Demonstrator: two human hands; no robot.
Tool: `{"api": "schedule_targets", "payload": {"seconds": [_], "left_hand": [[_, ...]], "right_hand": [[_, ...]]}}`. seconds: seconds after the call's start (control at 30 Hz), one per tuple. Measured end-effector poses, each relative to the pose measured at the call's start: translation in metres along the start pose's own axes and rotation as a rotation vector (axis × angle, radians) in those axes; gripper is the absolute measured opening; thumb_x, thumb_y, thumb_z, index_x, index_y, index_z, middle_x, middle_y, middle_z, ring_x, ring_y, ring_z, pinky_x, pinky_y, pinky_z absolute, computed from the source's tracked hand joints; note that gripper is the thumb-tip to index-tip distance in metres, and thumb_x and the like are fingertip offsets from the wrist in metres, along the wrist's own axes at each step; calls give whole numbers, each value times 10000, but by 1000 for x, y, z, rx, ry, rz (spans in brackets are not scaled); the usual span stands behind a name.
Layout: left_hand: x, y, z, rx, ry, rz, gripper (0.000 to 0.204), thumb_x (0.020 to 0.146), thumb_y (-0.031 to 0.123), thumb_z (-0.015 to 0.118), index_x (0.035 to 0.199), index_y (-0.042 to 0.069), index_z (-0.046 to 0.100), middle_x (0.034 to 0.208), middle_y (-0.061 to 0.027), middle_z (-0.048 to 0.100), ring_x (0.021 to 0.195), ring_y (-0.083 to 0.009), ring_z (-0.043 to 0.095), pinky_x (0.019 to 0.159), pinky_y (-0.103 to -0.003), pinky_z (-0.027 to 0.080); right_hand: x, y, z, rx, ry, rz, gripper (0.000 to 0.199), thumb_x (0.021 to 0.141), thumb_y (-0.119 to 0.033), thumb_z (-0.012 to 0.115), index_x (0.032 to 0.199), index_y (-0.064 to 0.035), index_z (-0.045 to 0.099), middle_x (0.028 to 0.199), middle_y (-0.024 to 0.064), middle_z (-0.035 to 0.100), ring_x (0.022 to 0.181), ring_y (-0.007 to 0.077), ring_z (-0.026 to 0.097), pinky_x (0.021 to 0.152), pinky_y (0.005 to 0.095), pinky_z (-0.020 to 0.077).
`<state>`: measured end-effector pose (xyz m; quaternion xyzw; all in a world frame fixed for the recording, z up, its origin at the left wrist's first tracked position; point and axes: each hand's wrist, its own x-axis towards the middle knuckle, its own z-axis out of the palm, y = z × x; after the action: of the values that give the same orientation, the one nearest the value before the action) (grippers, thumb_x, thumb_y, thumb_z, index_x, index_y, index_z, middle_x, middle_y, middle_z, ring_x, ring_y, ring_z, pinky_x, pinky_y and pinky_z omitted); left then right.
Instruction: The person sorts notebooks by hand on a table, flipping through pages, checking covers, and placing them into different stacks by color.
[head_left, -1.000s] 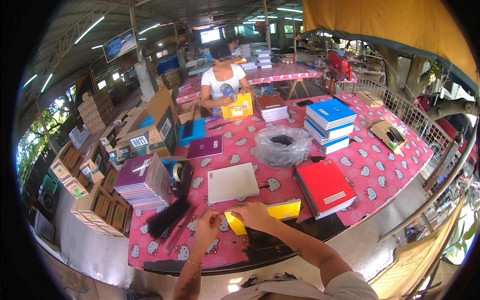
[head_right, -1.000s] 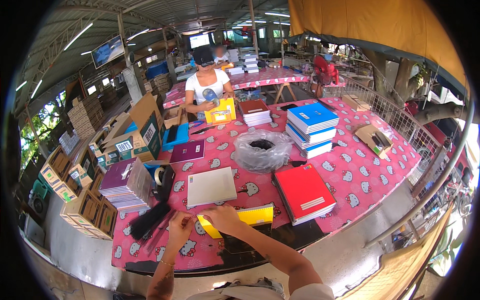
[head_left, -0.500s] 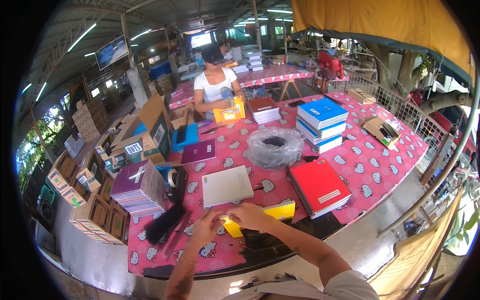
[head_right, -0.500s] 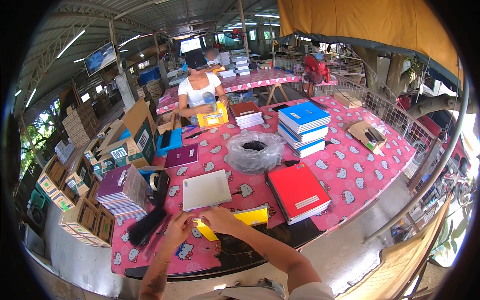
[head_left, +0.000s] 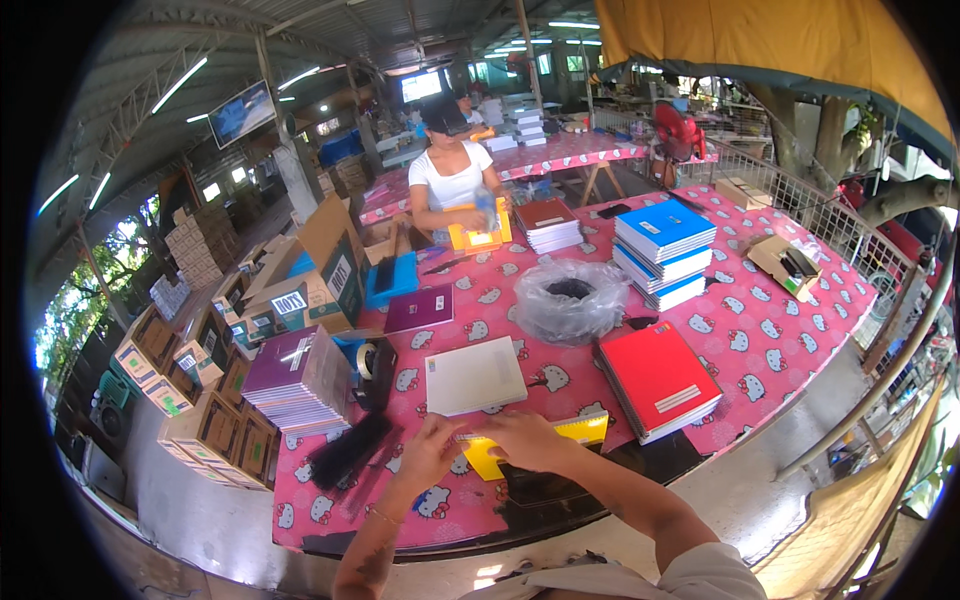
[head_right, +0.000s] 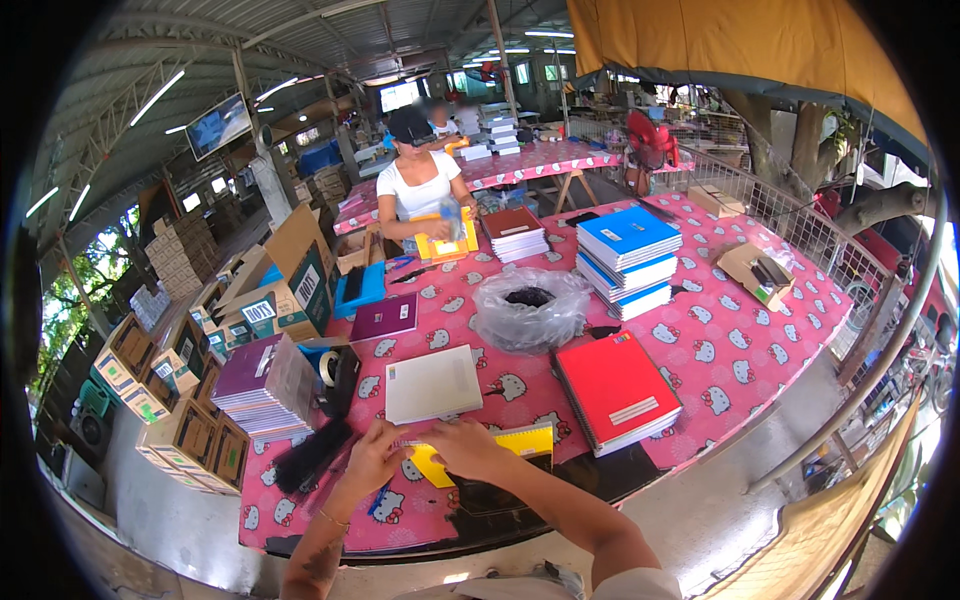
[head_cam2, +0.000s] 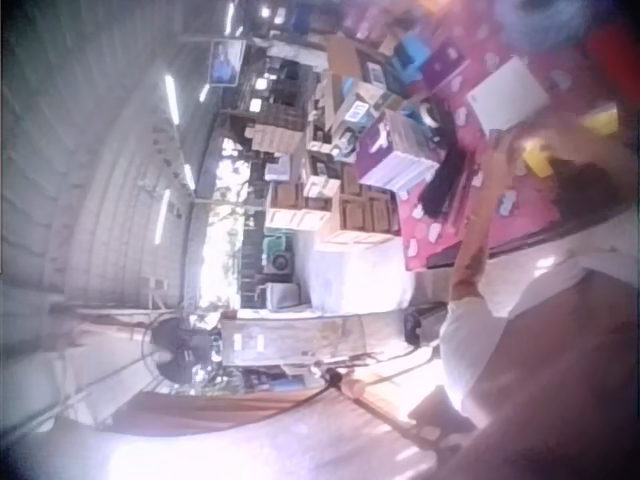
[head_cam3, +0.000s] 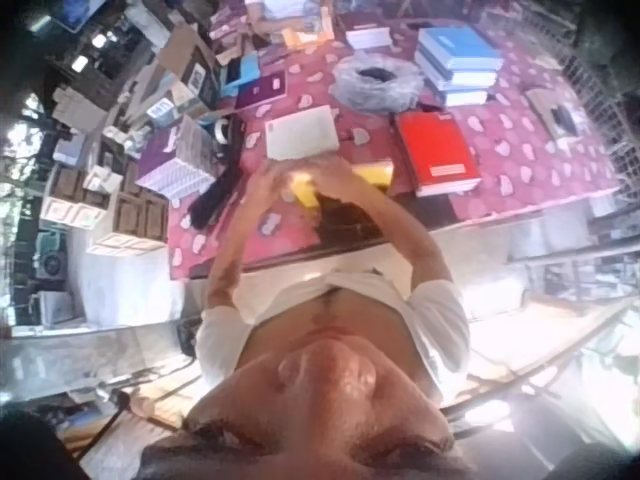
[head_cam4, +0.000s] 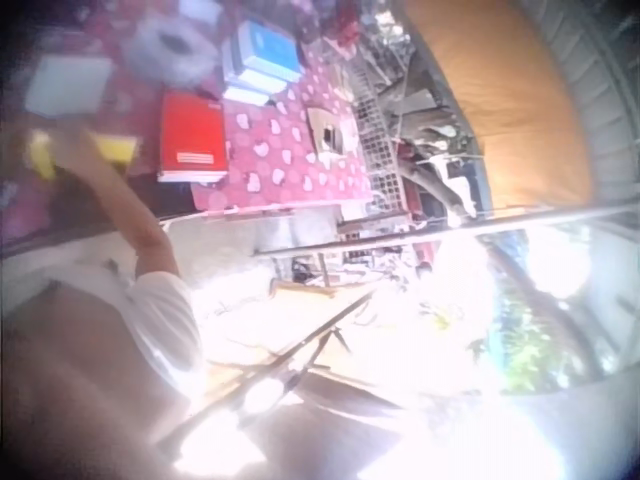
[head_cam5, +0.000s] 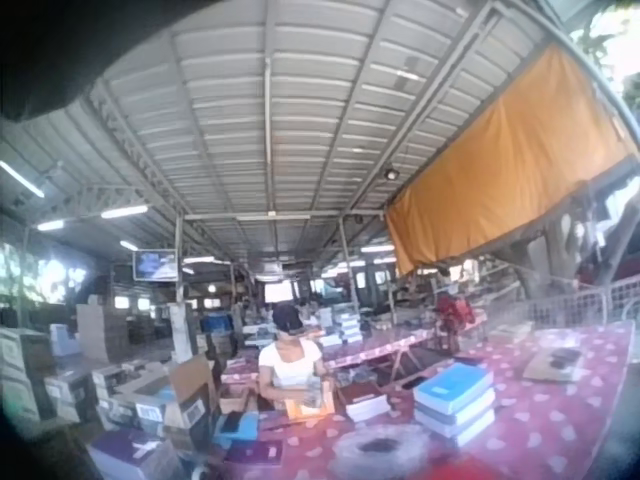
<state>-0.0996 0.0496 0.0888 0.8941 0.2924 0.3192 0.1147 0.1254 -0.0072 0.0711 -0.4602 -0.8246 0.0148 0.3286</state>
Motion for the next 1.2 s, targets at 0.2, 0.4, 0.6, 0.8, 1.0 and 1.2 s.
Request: {"api": "schedule_targets", "payload": {"seconds": [0.2,0.4,0.6,0.8,1.0,1.2], "left_hand": [[-2,-17,19,-140,-18,-29,179,935,236,709,1036,89,715,930,-111,633,746,-335,647,691,-426,533],[3,-28,18,41,-209,-72,317,979,341,628,1143,74,674,1146,-137,626,927,-319,646,791,-479,507],[-35,12,91,454,8,-131,789,967,461,576,1537,-26,331,1583,-295,300,1492,-504,221,1154,-702,165],[7,0,70,660,126,-179,939,935,561,570,1523,-113,286,1604,-313,267,1516,-460,222,1169,-727,92],[-35,19,90,700,-48,-87,848,963,578,511,1511,-56,380,1575,-303,338,1493,-456,283,1173,-699,163],[-56,10,115,621,-288,19,840,975,578,509,1503,-62,380,1554,-299,374,1480,-439,324,1175,-669,201]], "right_hand": [[-17,7,-12,14,-107,255,238,921,-197,624,1139,-202,719,838,134,730,793,332,729,700,471,567],[-10,15,-14,30,-126,245,245,928,-225,602,1141,-221,722,837,141,730,784,344,727,677,484,564],[-12,24,-2,-44,-103,271,239,938,-245,594,1138,-236,726,833,151,726,796,343,726,690,507,564],[-5,20,-16,-43,-238,239,321,934,-244,611,1246,-254,687,863,132,730,808,368,722,749,524,570],[-31,45,-42,-127,-74,190,322,914,-243,671,1236,-240,675,929,111,739,881,359,718,739,534,561],[-40,53,-40,-96,-234,280,290,909,-244,682,1199,-240,690,925,115,737,869,347,719,725,515,563]]}}
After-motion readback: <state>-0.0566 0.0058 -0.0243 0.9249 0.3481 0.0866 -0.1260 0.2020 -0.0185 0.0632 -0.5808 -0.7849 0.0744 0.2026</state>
